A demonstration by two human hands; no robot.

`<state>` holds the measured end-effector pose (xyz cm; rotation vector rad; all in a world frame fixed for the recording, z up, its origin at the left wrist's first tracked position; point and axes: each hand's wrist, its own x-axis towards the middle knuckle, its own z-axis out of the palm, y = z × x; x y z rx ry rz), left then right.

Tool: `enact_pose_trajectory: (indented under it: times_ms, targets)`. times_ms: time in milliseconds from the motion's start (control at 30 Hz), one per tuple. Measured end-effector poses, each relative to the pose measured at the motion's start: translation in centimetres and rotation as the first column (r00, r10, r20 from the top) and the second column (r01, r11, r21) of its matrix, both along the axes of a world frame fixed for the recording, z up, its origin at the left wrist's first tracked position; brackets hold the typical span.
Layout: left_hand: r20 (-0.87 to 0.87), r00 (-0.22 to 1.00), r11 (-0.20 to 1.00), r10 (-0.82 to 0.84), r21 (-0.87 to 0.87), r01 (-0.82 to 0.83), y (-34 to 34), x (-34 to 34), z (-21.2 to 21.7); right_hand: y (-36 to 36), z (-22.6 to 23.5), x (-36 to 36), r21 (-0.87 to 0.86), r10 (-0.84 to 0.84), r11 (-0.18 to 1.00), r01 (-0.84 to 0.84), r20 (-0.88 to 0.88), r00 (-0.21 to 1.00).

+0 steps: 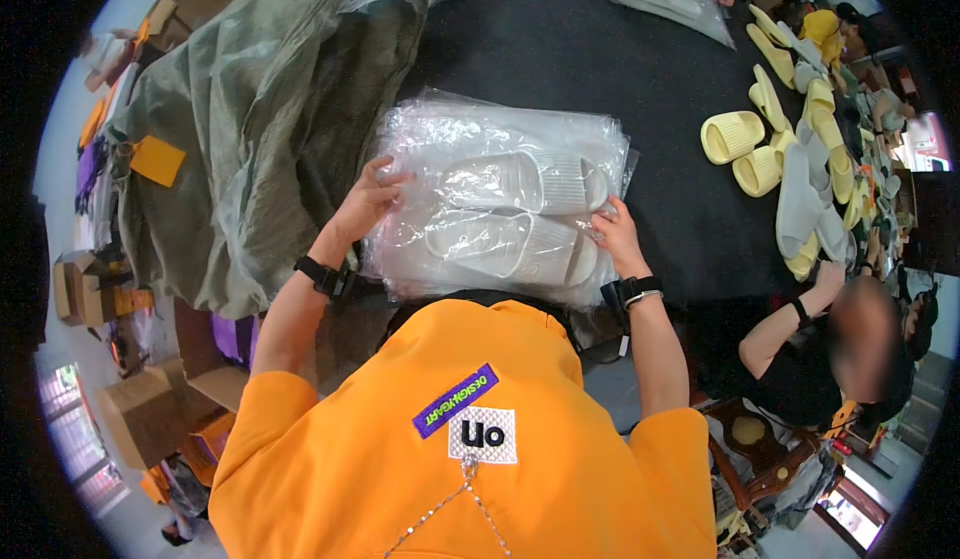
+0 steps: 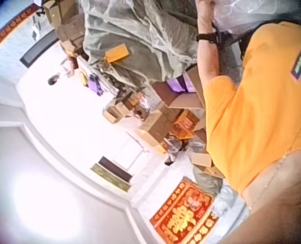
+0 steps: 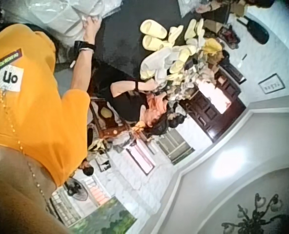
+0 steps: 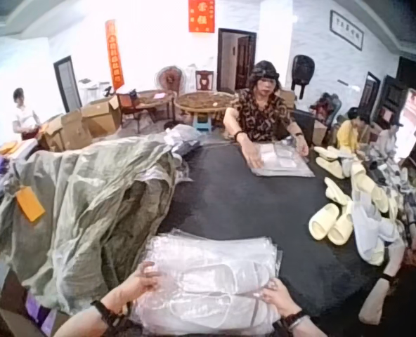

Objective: Packing several pairs of colored slides into plastic bags and placing them into a larger sack.

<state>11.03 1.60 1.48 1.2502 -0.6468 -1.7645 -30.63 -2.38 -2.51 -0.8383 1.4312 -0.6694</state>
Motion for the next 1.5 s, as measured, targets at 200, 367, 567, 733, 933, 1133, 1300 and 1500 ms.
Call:
enact_pose_trajectory:
  times_ms: [200,367,567,733,933,1133,1300,1500]
  targets:
    - [-0.047,0.98,0.978,-0.195,0.061,0.197,-0.8,-0.7,-2.3,-0.3,-0.2,0.2,-0.011,0.009,1.0,-0.009,-0.02,1.0]
    - [0.272,0.921,0.959,-0.279,0.025,0.283,-1.5,-0.5,-0.6,-0.3,-0.3,0.2,-0.017,0.014,1.0,-0.015,-0.044,0.999]
    - [-0.175,0.981,0.981,0.088,0.187,-0.054,-1.5,-1.1,-0.9,-0.6,0.8,0.7,0.051,-0.04,0.998,0.04,0.004,0.999]
    - [-0.433,0.9,0.962,0.044,0.261,0.078,-0.3,-1.8,-1.2,-0.7,0.0,0.1,0.046,0.012,0.999,-0.01,-0.032,0.999]
    - [0.135,0.957,0.964,-0.258,0.106,0.245,-1.9,-2.9,-0.5,-0.9,0.0,0.5,0.026,-0.017,1.0,0.018,-0.034,0.999]
    - [0.187,0.979,0.994,0.079,-0.093,-0.062,-0.1,-3.3,1.5,-0.6,0.0,0.6,-0.013,-0.021,1.0,0.02,-0.033,0.999]
    - [-0.094,0.964,0.943,0.249,-0.205,-0.263,0.8,-2.3,4.1,-0.7,-1.2,-0.2,0.01,0.01,1.0,-0.01,-0.037,0.999]
    - [-0.678,0.724,0.926,-0.124,0.184,0.331,3.7,-2.1,-0.5,-1.5,0.4,1.3,0.004,0.04,0.999,-0.04,-0.031,0.999]
